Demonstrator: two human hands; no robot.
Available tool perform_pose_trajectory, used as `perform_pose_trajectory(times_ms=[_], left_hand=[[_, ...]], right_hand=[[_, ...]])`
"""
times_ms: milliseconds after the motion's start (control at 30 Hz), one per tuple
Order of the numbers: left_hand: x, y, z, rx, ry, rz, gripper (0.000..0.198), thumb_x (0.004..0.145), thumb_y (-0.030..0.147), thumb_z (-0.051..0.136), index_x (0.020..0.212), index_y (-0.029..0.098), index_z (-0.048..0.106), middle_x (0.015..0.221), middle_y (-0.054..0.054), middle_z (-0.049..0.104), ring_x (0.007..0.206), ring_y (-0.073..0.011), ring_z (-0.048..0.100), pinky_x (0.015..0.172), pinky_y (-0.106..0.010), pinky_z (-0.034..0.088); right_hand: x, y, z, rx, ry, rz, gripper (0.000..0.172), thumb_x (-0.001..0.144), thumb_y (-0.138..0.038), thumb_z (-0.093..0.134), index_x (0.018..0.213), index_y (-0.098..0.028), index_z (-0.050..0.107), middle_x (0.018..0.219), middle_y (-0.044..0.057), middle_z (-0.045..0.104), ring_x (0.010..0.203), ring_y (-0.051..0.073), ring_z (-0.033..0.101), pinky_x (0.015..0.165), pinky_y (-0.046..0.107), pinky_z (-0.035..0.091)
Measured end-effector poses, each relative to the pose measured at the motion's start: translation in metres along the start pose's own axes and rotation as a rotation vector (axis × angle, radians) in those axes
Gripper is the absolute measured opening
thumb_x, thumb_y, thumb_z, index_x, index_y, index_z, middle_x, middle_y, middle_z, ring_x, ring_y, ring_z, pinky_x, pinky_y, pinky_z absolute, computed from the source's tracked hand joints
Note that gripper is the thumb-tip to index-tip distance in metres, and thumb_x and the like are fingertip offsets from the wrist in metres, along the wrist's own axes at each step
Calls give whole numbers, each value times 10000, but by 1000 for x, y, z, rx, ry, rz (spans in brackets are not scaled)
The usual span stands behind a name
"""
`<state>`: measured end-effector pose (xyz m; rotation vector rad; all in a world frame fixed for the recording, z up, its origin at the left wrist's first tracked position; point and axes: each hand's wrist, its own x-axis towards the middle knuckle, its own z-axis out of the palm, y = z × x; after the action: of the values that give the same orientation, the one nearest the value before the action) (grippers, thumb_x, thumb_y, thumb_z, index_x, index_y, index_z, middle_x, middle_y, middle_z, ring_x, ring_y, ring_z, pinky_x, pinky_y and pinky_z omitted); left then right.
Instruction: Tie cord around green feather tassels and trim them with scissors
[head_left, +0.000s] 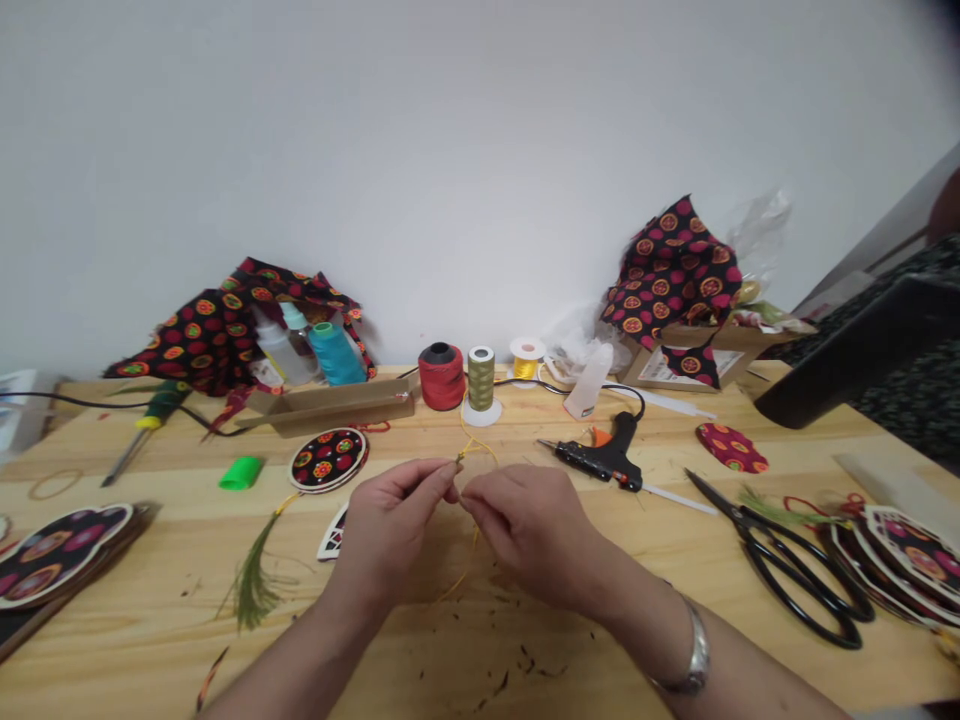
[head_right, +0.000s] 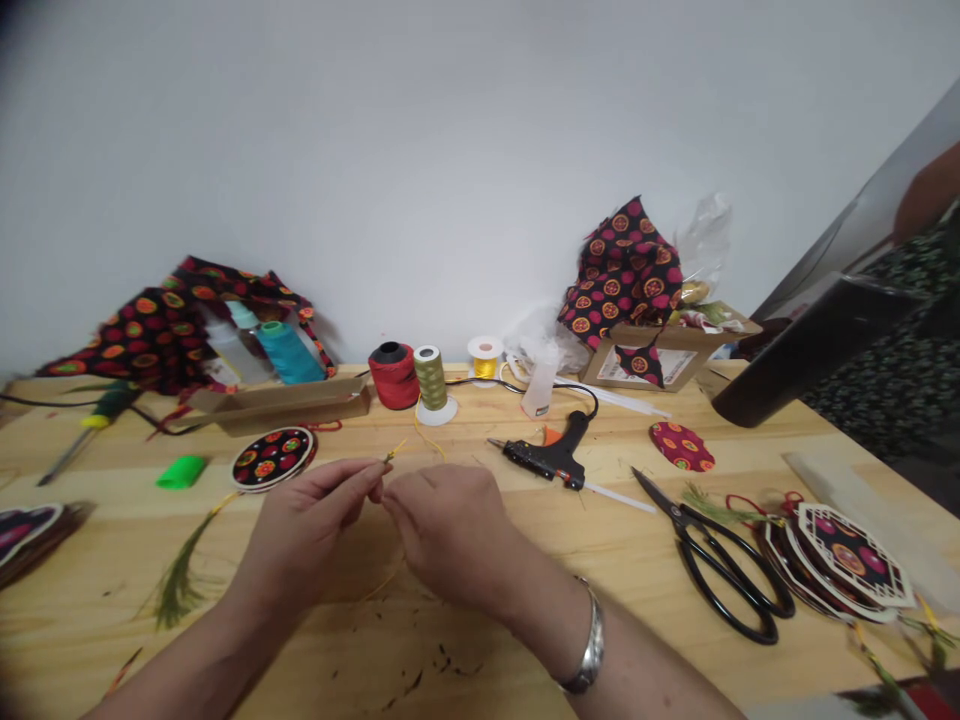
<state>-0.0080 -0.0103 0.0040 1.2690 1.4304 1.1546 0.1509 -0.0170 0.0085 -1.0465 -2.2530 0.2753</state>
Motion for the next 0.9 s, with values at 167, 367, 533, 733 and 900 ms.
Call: perform_pose_trajectory(times_ms=[167,367,533,733,900], left_hand=[[4,1,-1,38,-31,-10,154,725,330,655,651,201,693,585,45,629,627,-127,550,645,-216,416],[-1,4,4,162,-292,163,165,737,226,610,599,199,697,548,39,635,575,-126,556,601,-215,417],[-7,4,4,174,-463,249,171,772,214,582,652,196,702,599,20,655,588,-127,569,582,-214,421],[-8,10,0,123,-385,282,179,761,206,597,606,191,685,576,16,650,576,-125,565,584,-214,427],[-3,6,-2,55,-227,235,176,761,239,606,608,201,684,582,28,641,604,-124,567,614,-209,434]], right_hand=[[-2,0,-3,-207,20,-189,147,857,-143,459,876,-152,604,713,24,618,638,144,491,571,274,302],[0,9,-21,-141,87,-212,191,832,-78,470,849,-178,631,662,2,554,616,134,423,557,265,293],[7,20,-27,116,59,-77,148,844,-126,529,778,-162,657,665,0,586,641,103,499,596,221,352],[13,31,-20,536,-58,247,99,769,-128,606,707,-140,683,635,-4,624,587,85,520,579,196,395],[12,32,-18,544,-173,340,169,799,-241,575,728,-139,690,542,-37,490,513,75,376,491,205,306]])
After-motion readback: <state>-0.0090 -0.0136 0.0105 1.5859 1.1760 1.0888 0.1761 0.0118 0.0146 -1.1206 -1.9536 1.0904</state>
